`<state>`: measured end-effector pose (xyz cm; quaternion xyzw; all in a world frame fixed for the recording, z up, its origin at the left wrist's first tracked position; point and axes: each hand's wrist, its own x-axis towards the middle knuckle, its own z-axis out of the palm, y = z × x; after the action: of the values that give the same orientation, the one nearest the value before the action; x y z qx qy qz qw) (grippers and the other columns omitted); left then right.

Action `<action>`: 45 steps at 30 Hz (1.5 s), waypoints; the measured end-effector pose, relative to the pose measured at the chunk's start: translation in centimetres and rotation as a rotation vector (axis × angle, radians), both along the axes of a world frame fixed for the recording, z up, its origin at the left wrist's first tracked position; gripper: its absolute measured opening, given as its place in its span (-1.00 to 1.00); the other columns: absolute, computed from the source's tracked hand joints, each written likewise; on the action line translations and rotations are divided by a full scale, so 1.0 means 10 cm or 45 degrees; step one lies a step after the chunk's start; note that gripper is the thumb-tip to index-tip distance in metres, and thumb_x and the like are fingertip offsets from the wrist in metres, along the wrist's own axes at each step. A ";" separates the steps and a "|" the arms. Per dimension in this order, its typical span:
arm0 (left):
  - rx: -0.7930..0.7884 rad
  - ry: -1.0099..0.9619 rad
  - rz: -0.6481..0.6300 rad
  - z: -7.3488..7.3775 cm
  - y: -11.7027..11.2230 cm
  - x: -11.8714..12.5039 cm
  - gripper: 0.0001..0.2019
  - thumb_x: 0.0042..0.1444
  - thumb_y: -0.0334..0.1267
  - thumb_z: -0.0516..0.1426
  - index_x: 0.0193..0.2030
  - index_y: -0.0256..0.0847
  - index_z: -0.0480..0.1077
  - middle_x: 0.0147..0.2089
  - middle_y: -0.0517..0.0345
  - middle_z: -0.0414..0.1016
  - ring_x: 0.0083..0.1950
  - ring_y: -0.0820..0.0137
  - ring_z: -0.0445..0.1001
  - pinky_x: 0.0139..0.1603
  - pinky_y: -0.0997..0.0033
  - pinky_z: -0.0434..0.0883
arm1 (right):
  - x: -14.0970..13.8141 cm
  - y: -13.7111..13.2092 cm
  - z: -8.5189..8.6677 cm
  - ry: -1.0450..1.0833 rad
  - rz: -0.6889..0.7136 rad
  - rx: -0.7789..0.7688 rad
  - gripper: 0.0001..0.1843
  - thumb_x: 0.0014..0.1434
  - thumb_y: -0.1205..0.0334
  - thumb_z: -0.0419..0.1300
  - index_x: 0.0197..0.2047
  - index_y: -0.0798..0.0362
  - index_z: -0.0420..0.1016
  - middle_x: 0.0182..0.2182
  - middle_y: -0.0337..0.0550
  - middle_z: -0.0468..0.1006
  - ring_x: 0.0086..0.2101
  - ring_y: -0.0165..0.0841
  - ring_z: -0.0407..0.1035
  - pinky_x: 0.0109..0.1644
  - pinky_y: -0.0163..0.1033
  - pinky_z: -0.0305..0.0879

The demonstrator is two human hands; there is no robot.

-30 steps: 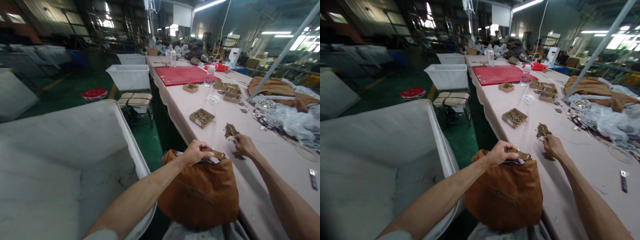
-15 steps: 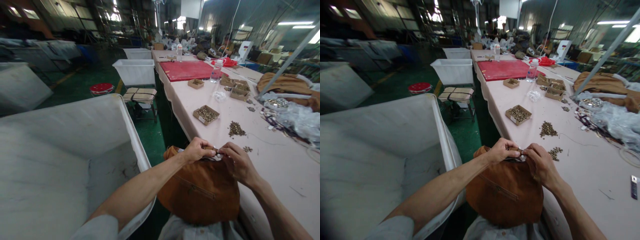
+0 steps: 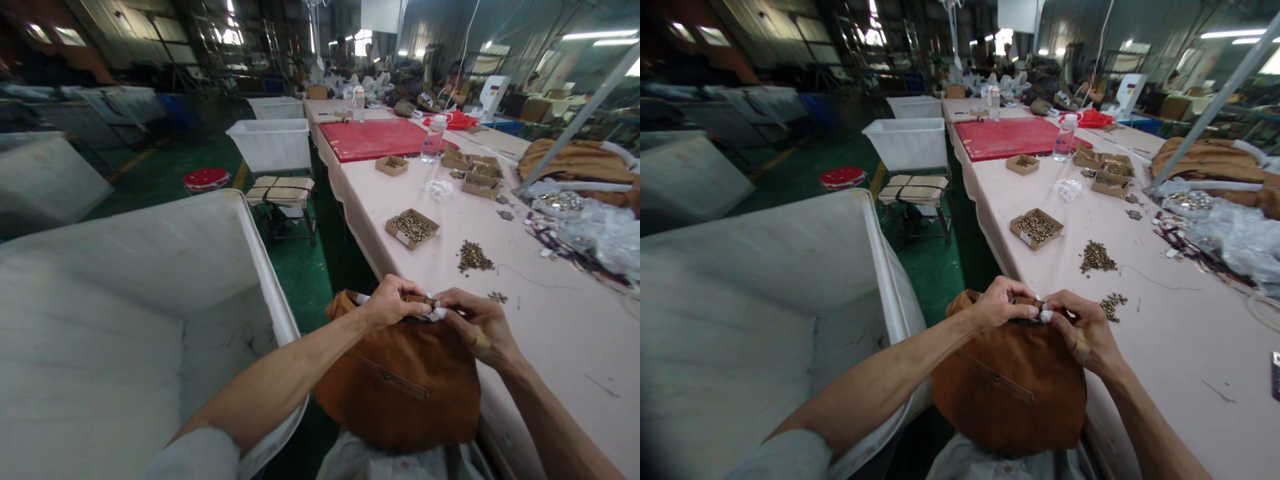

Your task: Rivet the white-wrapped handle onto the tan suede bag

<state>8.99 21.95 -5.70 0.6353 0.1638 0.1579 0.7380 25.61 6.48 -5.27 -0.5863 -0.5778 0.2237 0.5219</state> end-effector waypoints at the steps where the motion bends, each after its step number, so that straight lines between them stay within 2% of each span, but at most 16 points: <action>1: 0.031 0.002 0.010 0.01 -0.01 0.00 -0.58 -0.14 -0.10 0.47 -0.20 -0.38 0.64 -0.29 0.02 0.62 -0.32 0.41 0.47 -0.27 0.46 0.35 | 0.01 -0.01 -0.01 0.054 -0.011 -0.033 -0.88 0.31 0.14 0.29 -0.18 -0.01 0.60 -0.18 -0.08 0.61 -0.19 -0.19 0.50 -0.14 -0.15 0.41; 9: 0.265 0.019 0.057 0.07 -0.05 0.00 -0.70 -0.07 -0.19 0.41 -0.23 -0.37 0.66 -0.39 0.11 0.57 -0.37 0.46 0.37 -0.36 0.51 0.27 | 0.01 -0.02 -0.11 0.134 -0.238 -0.166 -0.83 0.17 0.14 0.40 -0.26 0.03 0.57 -0.36 -0.17 0.59 -0.39 -0.31 0.42 -0.34 -0.26 0.29; 19: 0.440 0.123 0.015 0.08 -0.09 -0.02 -0.73 -0.06 -0.18 0.38 -0.30 -0.36 0.58 -0.42 0.18 0.47 -0.39 0.48 0.33 -0.41 0.51 0.20 | -0.06 -0.02 -0.05 -0.139 -0.351 -0.172 -0.83 0.13 0.14 0.36 -0.29 0.02 0.50 -0.44 -0.23 0.55 -0.50 -0.36 0.34 -0.45 -0.28 0.23; 21: 0.477 0.148 -0.004 0.10 -0.10 -0.02 -0.78 -0.02 -0.21 0.34 -0.33 -0.35 0.54 -0.44 0.20 0.44 -0.41 0.49 0.31 -0.43 0.50 0.18 | -0.05 -0.03 -0.02 -0.147 -0.323 -0.164 -0.82 0.14 0.11 0.35 -0.29 0.02 0.50 -0.44 -0.22 0.55 -0.49 -0.35 0.35 -0.43 -0.27 0.24; 24: 0.527 0.187 -0.016 0.12 -0.12 -0.02 -0.83 0.02 -0.23 0.30 -0.33 -0.33 0.52 -0.45 0.22 0.40 -0.42 0.49 0.28 -0.45 0.50 0.15 | -0.01 -0.06 0.00 -0.089 -0.175 -0.201 -0.76 0.18 0.03 0.34 -0.27 0.03 0.53 -0.45 -0.21 0.53 -0.48 -0.35 0.33 -0.44 -0.28 0.22; 29: 0.517 0.216 -0.096 0.13 -0.14 -0.01 -0.82 0.04 -0.22 0.29 -0.32 -0.32 0.52 -0.45 0.23 0.40 -0.41 0.49 0.29 -0.44 0.50 0.15 | 0.07 -0.11 -0.05 0.018 -0.050 -0.241 -0.73 0.21 0.00 0.34 -0.22 0.05 0.56 -0.41 -0.19 0.55 -0.47 -0.36 0.32 -0.43 -0.27 0.20; 34: 0.442 0.229 -0.130 0.14 -0.14 0.01 -0.83 0.00 -0.23 0.29 -0.38 -0.31 0.48 -0.50 0.27 0.35 -0.45 0.51 0.24 -0.45 0.50 0.13 | 0.07 -0.12 -0.03 0.035 -0.030 -0.242 -0.73 0.20 0.01 0.36 -0.23 0.05 0.56 -0.42 -0.21 0.53 -0.48 -0.36 0.31 -0.41 -0.28 0.20; 39: 0.347 0.262 -0.188 0.05 -0.12 0.04 -0.84 -0.01 -0.23 0.28 -0.37 -0.31 0.50 -0.50 0.24 0.40 -0.47 0.49 0.26 -0.47 0.49 0.14 | 0.06 -0.11 -0.05 0.009 -0.076 -0.244 -0.72 0.17 -0.01 0.35 -0.29 0.05 0.56 -0.46 -0.21 0.52 -0.50 -0.35 0.31 -0.44 -0.28 0.20; 42: 0.409 0.255 -0.192 0.03 -0.13 0.03 -0.84 0.02 -0.23 0.26 -0.35 -0.31 0.51 -0.47 0.20 0.42 -0.46 0.48 0.29 -0.45 0.48 0.16 | 0.07 -0.11 -0.10 0.003 -0.105 -0.239 -0.70 0.16 -0.03 0.34 -0.29 0.05 0.56 -0.50 -0.23 0.49 -0.52 -0.37 0.27 -0.46 -0.28 0.15; 45: 0.579 0.251 -0.138 0.08 -0.16 0.01 -0.84 0.07 -0.23 0.25 -0.29 -0.30 0.50 -0.44 0.18 0.44 -0.44 0.46 0.32 -0.45 0.47 0.16 | 0.10 -0.08 -0.13 0.001 -0.076 -0.269 -0.73 0.16 -0.01 0.34 -0.29 0.04 0.55 -0.50 -0.24 0.48 -0.51 -0.37 0.26 -0.45 -0.29 0.14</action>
<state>9.09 20.32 -4.95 0.8052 0.1609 0.0883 0.5639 26.58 5.64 -6.55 -0.6549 -0.5330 0.2682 0.4638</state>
